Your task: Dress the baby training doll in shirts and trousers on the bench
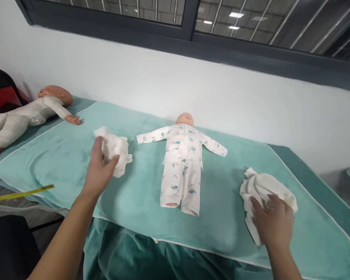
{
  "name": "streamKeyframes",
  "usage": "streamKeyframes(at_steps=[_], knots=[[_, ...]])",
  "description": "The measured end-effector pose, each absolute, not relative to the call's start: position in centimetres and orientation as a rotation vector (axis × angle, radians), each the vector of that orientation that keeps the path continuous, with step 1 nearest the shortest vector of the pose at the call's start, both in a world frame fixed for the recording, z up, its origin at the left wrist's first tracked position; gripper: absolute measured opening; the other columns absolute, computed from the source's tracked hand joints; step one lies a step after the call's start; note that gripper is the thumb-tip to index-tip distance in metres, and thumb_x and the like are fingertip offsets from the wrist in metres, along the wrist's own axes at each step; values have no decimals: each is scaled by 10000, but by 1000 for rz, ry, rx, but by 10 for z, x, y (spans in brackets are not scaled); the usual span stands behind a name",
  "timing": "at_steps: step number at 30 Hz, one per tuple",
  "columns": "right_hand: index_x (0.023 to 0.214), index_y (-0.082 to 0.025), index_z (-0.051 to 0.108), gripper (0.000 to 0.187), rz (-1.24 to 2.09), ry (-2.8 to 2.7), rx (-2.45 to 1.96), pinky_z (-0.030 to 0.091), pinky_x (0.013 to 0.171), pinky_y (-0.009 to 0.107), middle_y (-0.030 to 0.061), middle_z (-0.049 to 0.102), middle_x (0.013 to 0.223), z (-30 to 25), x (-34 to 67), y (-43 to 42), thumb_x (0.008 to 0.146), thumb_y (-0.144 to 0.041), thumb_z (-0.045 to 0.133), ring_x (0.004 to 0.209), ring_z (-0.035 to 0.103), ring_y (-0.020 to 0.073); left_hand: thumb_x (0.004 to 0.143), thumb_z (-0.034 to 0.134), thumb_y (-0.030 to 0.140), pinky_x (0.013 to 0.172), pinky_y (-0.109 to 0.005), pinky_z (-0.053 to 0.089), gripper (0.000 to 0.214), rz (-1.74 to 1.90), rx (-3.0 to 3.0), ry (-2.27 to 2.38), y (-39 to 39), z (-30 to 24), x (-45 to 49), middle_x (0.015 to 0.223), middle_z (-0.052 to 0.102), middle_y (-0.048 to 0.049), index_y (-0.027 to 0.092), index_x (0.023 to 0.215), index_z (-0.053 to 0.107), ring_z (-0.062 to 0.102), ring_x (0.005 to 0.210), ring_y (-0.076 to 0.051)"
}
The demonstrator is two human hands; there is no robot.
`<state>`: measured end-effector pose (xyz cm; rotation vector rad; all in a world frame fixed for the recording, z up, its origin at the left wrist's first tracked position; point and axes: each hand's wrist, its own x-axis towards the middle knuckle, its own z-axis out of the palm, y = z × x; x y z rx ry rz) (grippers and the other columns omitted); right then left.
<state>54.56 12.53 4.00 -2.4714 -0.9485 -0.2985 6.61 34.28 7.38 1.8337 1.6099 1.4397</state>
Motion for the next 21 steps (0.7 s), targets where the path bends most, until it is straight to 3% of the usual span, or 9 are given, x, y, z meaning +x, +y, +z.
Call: streamKeyframes(at_steps=[2, 3, 5, 7, 9, 13, 16, 18, 21], knots=[[1244, -145, 606, 593, -238, -954, -2582, 468, 869, 576, 221, 573, 1248, 35, 550, 126, 849, -560, 453, 1130, 555, 429, 828, 602, 315, 1217, -548, 190, 722, 1444, 2005, 1660, 340, 76, 84, 1607, 186, -201, 114, 1471, 341, 145, 1499, -349], [1204, -163, 633, 552, -255, -1001, -2572, 469, 860, 576, 206, 590, 1228, 33, 549, 128, 859, -545, 434, 1106, 567, 422, 848, 570, 292, 1216, -554, 188, 643, 1463, 2072, 1661, 335, 74, 94, 1593, 233, -202, 108, 1438, 392, 163, 1496, -344], [1111, -168, 671, 487, -355, -1156, -2428, 456, 902, 579, 188, 624, 1181, 32, 543, 138, 859, -519, 445, 1106, 570, 413, 911, 477, 274, 1184, -520, 301, 485, 1442, 2131, 1510, 320, 64, 117, 1491, 440, -162, 158, 1382, 460, 359, 1425, -288], [1062, -159, 670, 445, -408, -1299, -2198, 436, 972, 564, 178, 647, 1147, 36, 530, 156, 847, -505, 490, 1120, 571, 389, 946, 446, 306, 1153, -475, 375, 420, 1295, 2123, 1313, 309, 51, 141, 1437, 513, -121, 201, 1351, 491, 450, 1364, -246], [1092, -164, 639, 438, -302, -1370, -1994, 446, 990, 532, 158, 650, 1139, 45, 509, 185, 851, -505, 509, 1117, 580, 344, 956, 443, 333, 1155, -463, 378, 413, 1197, 2058, 1200, 309, 42, 165, 1440, 512, -115, 204, 1345, 500, 453, 1362, -237], [1166, -210, 577, 407, 123, -1441, -1712, 530, 874, 426, 127, 621, 1193, 71, 452, 257, 883, -491, 495, 1090, 599, 256, 957, 446, 353, 1201, -478, 294, 475, 1110, 1931, 1044, 339, 42, 214, 1522, 410, -143, 169, 1395, 456, 358, 1430, -250], [1160, -200, 567, 375, 180, -1519, -1686, 518, 858, 402, 118, 630, 1162, 90, 418, 312, 889, -444, 480, 1030, 612, 234, 959, 450, 387, 1220, -473, 243, 513, 1095, 1871, 988, 367, 44, 244, 1576, 305, -156, 155, 1416, 430, 262, 1476, -256], [1171, -192, 551, 359, 134, -1551, -1794, 502, 854, 377, 114, 623, 1179, 103, 407, 346, 909, -410, 437, 991, 618, 215, 965, 439, 395, 1217, -453, 252, 475, 1135, 1856, 980, 384, 41, 255, 1556, 333, -155, 154, 1373, 474, 282, 1466, -245], [1116, -196, 559, 304, 68, -1578, -2022, 469, 855, 372, 107, 635, 1142, 118, 405, 392, 922, -378, 413, 980, 617, 227, 972, 428, 368, 1165, -417, 349, 367, 1243, 1860, 1018, 408, 30, 256, 1404, 513, -120, 190, 1271, 545, 454, 1344, -207]])
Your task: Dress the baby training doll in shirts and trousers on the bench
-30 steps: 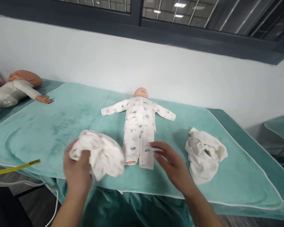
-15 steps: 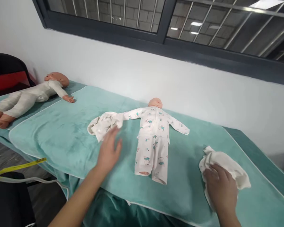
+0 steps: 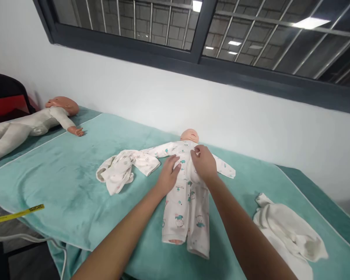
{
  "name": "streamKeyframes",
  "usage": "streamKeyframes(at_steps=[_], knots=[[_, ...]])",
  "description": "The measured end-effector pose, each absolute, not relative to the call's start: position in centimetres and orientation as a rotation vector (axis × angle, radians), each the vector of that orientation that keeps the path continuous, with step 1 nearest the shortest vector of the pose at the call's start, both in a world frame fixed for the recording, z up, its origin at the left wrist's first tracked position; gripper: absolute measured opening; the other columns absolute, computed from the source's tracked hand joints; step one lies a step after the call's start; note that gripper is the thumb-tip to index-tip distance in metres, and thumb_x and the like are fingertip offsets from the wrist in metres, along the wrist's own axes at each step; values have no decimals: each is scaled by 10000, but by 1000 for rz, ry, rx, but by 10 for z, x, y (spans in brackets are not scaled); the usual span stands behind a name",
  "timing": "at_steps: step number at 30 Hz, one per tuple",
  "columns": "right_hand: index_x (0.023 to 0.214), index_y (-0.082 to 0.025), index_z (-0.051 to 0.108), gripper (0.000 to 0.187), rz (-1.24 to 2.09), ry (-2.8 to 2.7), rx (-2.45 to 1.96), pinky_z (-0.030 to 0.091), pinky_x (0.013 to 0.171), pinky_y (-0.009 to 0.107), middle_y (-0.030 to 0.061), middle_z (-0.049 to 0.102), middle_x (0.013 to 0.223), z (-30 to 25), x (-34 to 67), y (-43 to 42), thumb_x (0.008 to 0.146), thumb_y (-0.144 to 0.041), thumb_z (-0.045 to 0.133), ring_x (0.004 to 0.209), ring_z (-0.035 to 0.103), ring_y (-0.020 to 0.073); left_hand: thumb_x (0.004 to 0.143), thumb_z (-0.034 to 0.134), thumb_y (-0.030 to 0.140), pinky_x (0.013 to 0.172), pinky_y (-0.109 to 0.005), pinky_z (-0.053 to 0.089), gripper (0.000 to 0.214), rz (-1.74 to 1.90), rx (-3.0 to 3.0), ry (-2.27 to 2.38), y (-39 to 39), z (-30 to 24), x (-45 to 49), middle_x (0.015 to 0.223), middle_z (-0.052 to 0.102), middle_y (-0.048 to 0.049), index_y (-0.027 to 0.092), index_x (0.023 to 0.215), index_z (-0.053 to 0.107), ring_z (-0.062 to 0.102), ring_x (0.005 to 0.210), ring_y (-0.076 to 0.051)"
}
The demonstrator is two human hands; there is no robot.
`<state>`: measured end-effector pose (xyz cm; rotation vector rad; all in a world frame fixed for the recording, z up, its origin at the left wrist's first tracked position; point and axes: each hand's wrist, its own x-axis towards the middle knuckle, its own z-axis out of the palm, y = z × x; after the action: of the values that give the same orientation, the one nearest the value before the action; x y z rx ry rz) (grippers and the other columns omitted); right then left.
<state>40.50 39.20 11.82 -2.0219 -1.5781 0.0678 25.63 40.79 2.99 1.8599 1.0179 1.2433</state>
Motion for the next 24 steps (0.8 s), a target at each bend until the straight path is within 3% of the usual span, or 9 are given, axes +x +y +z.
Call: streamKeyframes(at_steps=[4, 7, 9, 12, 14, 16, 18, 22, 24], knots=[[947, -176, 579, 276, 120, -1567, -2169, 446, 772, 406, 129, 653, 896, 122, 413, 440, 884, -428, 483, 876, 622, 299, 959, 436, 300, 1072, -432, 442, 296, 1283, 1848, 1148, 427, 17, 246, 1215, 614, -110, 188, 1204, 558, 562, 1187, -213], [900, -192, 563, 299, 154, -1524, -2224, 435, 740, 406, 106, 633, 811, 113, 419, 451, 896, -467, 444, 817, 609, 297, 935, 423, 206, 1093, -442, 420, 314, 1296, 2039, 1227, 419, 20, 235, 1289, 569, -127, 185, 1219, 553, 502, 1267, -228], [928, -213, 552, 308, 178, -1500, -2174, 440, 743, 388, 72, 630, 818, 103, 426, 441, 920, -480, 399, 794, 601, 260, 916, 430, 173, 1148, -486, 344, 353, 1278, 2305, 1383, 406, 30, 218, 1397, 503, -132, 191, 1245, 554, 386, 1380, -260], [1041, -227, 543, 293, 201, -1496, -1843, 469, 801, 369, 57, 628, 947, 83, 438, 403, 910, -473, 451, 865, 598, 218, 888, 488, 205, 1139, -695, 161, 435, 1006, 2471, 1923, 392, 48, 175, 1514, 388, -167, 183, 1321, 526, 208, 1459, -395], [1123, -225, 537, 324, 172, -1483, -1618, 464, 920, 403, 84, 607, 1090, 72, 440, 371, 888, -448, 517, 1028, 576, 233, 870, 498, 225, 1059, -748, 221, 450, 694, 2359, 2181, 391, 60, 144, 1463, 437, -225, 135, 1309, 535, 315, 1386, -460], [1215, -245, 516, 378, 190, -1452, -1518, 412, 1039, 456, 98, 563, 1232, 68, 430, 340, 884, -423, 552, 1188, 515, 252, 852, 470, 195, 987, -682, 359, 374, 500, 2167, 2220, 392, 73, 124, 1310, 571, -218, 125, 1191, 613, 494, 1230, -443], [1352, -295, 433, 524, 361, -1463, -1435, 379, 1099, 474, 87, 479, 1391, 74, 409, 315, 871, -417, 603, 1303, 452, 251, 834, 493, 225, 875, -526, 481, 284, 639, 1892, 2116, 387, 88, 123, 1084, 670, -148, 154, 1055, 658, 621, 1005, -353], [1513, -389, 184, 1017, 740, -1641, -1198, 370, 1140, 467, 31, 206, 1605, 103, 361, 280, 704, -435, 800, 1458, 276, 269, 765, 639, 396, 591, -281, 480, 272, 1155, 1432, 1402, 342, 126, 177, 831, 649, -15, 207, 961, 632, 599, 660, -174], [1470, -379, 288, 895, 663, -1596, -1188, 406, 1114, 474, 33, 324, 1550, 116, 359, 262, 724, -414, 781, 1409, 368, 274, 786, 632, 371, 626, -272, 512, 223, 1114, 1442, 1015, 309, 142, 212, 867, 660, -17, 218, 947, 638, 626, 731, -175]])
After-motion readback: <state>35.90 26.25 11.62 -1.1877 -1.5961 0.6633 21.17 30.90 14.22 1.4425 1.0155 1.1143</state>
